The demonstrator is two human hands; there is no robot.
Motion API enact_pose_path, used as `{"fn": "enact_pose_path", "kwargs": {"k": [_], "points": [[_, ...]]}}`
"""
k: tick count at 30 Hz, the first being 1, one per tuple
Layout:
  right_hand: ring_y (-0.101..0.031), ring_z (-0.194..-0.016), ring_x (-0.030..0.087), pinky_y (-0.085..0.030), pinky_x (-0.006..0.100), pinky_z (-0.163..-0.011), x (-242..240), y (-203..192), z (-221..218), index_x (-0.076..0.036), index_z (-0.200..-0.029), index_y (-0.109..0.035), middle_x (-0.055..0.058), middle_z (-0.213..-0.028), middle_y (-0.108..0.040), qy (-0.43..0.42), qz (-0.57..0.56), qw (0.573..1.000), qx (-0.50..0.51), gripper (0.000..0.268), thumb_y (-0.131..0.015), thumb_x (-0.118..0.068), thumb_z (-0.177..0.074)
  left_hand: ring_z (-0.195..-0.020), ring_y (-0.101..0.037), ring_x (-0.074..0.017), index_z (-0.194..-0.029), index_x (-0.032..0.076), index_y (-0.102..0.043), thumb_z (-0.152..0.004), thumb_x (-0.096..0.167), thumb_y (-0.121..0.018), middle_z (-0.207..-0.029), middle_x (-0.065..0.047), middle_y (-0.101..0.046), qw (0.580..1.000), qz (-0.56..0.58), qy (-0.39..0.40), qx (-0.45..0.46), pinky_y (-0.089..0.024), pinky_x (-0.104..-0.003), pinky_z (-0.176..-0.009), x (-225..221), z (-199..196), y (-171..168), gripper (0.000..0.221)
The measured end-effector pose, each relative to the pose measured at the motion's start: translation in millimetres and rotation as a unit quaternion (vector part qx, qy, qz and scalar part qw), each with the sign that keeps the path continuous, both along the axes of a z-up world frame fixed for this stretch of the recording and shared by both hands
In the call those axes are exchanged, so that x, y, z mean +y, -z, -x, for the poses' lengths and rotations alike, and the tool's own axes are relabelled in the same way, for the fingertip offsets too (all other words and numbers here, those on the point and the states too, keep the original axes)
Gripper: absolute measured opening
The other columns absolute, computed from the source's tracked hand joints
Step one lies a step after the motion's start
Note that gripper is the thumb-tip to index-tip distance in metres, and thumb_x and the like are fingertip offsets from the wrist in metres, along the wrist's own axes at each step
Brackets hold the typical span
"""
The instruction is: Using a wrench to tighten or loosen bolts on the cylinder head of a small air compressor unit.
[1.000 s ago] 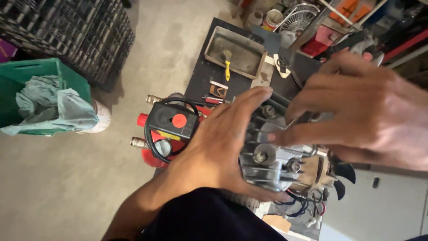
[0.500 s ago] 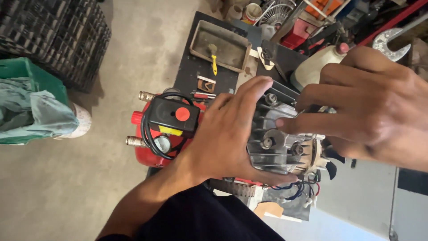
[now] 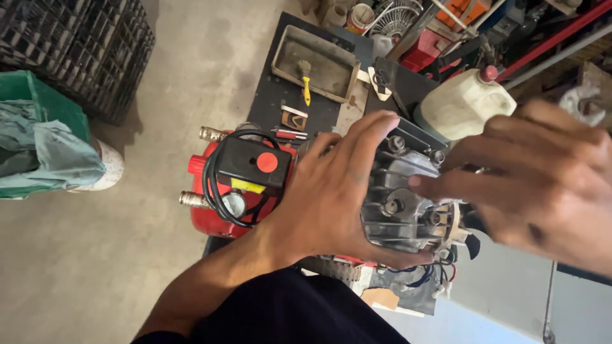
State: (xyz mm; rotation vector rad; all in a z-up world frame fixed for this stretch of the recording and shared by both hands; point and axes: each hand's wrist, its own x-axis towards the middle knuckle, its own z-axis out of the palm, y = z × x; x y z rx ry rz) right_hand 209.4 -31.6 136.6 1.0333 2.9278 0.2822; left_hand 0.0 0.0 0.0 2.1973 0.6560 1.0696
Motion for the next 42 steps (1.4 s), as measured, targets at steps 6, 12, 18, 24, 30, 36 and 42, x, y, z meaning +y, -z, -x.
{"fn": "enact_pose_path", "kwargs": {"k": [6, 12, 18, 24, 30, 36, 42], "points": [[-0.063, -0.071, 0.023, -0.042, 0.039, -0.059, -13, 0, 7, -0.023, -0.105, -0.076, 0.001, -0.085, -0.07, 0.081, -0.004, 0.997, 0.019, 0.037, -0.056, 0.005, -0.093, -0.151, -0.049, -0.0324, -0.155, -0.001, -0.025, -0.066, 0.083, -0.063, -0.163, -0.02, -0.042, 1.0, 0.018, 0.019, -0.001, -0.038, -0.053, -0.117, 2, 0, -1, 0.128], [-0.066, -0.076, 0.025, -0.048, 0.041, -0.065, -19, 3, 0, -0.022, -0.11, -0.076, 0.005, -0.088, -0.07, 0.066, -0.005, 0.998, 0.011, 0.04, -0.054, 0.003, -0.088, -0.148, -0.052, -0.0334, -0.152, -0.004, -0.028, -0.065, 0.086, -0.06, -0.159, -0.02, -0.046, 1.0, -0.01, 0.01, 0.005, -0.04, -0.051, -0.116, 2, -1, 0, 0.13], [-0.063, -0.053, 0.013, -0.056, 0.029, -0.037, -55, 12, 3, -0.023, -0.128, -0.067, -0.002, -0.076, -0.067, 0.154, -0.022, 0.986, -0.066, 0.055, -0.055, 0.008, -0.084, -0.153, -0.041, -0.0358, -0.154, -0.004, -0.022, -0.066, 0.086, -0.048, -0.164, -0.023, -0.036, 0.998, 0.03, 0.047, 0.041, -0.028, -0.06, -0.122, 6, 0, -3, 0.129], [-0.072, -0.083, 0.021, -0.063, 0.04, -0.069, -35, -4, 2, -0.038, -0.124, -0.071, -0.004, -0.093, -0.072, 0.129, -0.086, 0.985, -0.078, 0.041, -0.058, -0.011, -0.096, -0.151, -0.044, -0.039, -0.154, -0.004, -0.022, -0.07, 0.086, -0.05, -0.163, -0.024, -0.037, 0.998, -0.008, 0.049, 0.025, -0.035, -0.058, -0.123, 5, -4, -1, 0.127], [-0.068, -0.08, 0.018, -0.04, 0.04, -0.082, 9, -14, 6, -0.031, -0.105, -0.076, 0.0, -0.086, -0.073, 0.009, 0.034, 0.999, -0.025, 0.044, -0.06, 0.005, -0.084, -0.154, -0.043, -0.034, -0.154, -0.005, -0.026, -0.07, 0.083, -0.069, -0.163, -0.022, -0.041, 0.999, -0.038, 0.027, 0.016, -0.039, -0.049, -0.118, 3, 3, -1, 0.129], [-0.07, -0.08, 0.016, -0.047, 0.044, -0.081, 4, -9, 7, -0.03, -0.099, -0.078, -0.002, -0.085, -0.075, 0.034, 0.091, 0.994, -0.045, 0.041, -0.068, 0.004, -0.079, -0.153, -0.043, -0.033, -0.155, -0.004, -0.025, -0.066, 0.086, -0.065, -0.163, -0.02, -0.04, 0.999, -0.03, 0.015, 0.02, -0.036, -0.052, -0.12, 2, 1, 2, 0.133], [-0.062, -0.065, 0.016, -0.062, 0.038, -0.056, -24, 1, 10, -0.022, -0.126, -0.069, 0.001, -0.091, -0.067, 0.043, -0.018, 0.998, -0.036, 0.046, -0.06, 0.001, -0.087, -0.152, -0.046, -0.032, -0.155, -0.003, -0.026, -0.067, 0.086, -0.063, -0.163, -0.02, -0.041, 1.0, -0.021, 0.013, 0.01, -0.038, -0.051, -0.117, 2, -1, 4, 0.13]]}}
